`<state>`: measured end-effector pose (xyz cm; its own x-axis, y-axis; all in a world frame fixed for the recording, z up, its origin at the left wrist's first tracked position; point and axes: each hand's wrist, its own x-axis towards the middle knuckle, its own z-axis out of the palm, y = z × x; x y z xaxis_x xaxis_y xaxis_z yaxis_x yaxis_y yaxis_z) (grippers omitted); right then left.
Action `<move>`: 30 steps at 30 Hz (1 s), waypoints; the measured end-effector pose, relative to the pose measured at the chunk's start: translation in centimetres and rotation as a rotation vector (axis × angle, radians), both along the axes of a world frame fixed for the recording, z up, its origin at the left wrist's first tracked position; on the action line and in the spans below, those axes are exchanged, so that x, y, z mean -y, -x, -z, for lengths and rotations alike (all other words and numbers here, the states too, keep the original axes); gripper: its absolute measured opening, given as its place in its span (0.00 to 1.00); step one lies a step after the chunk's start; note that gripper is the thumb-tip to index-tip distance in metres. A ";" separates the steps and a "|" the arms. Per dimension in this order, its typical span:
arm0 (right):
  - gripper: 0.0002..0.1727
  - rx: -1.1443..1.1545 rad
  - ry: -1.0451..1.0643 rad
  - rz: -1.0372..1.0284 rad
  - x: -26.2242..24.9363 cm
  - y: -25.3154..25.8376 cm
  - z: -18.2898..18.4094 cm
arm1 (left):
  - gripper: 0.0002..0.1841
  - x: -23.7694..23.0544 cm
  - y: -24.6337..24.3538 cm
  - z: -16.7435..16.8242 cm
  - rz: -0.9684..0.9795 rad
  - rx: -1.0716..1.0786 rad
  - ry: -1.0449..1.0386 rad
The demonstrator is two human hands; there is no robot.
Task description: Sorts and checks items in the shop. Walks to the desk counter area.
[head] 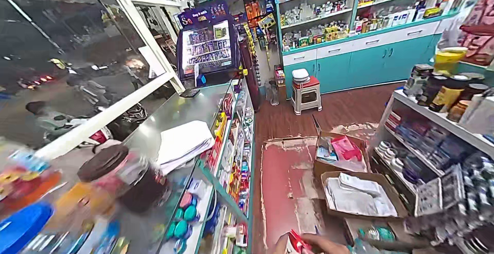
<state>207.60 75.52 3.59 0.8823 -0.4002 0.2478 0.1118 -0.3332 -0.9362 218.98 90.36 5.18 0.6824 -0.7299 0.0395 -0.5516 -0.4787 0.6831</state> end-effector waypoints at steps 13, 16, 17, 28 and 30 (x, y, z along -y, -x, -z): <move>0.29 0.176 -0.757 0.623 27.7 -27.1 1.2 | 0.18 25.7 -30.7 0.6 0.152 -0.662 0.293; 0.30 0.050 -0.668 0.463 34.1 -33.0 1.7 | 0.21 31.9 -36.1 1.9 0.042 -0.811 0.203; 0.28 0.062 -0.630 0.437 36.6 -35.2 1.4 | 0.22 34.1 -38.0 1.6 0.019 -0.846 0.190; 0.25 -0.030 -0.665 0.329 60.4 -55.7 -1.7 | 0.21 56.6 -58.2 -0.3 -0.039 -0.907 0.399; 0.23 -0.055 -0.629 0.354 64.9 -58.7 -0.7 | 0.21 61.9 -61.0 0.5 -0.048 -0.979 0.361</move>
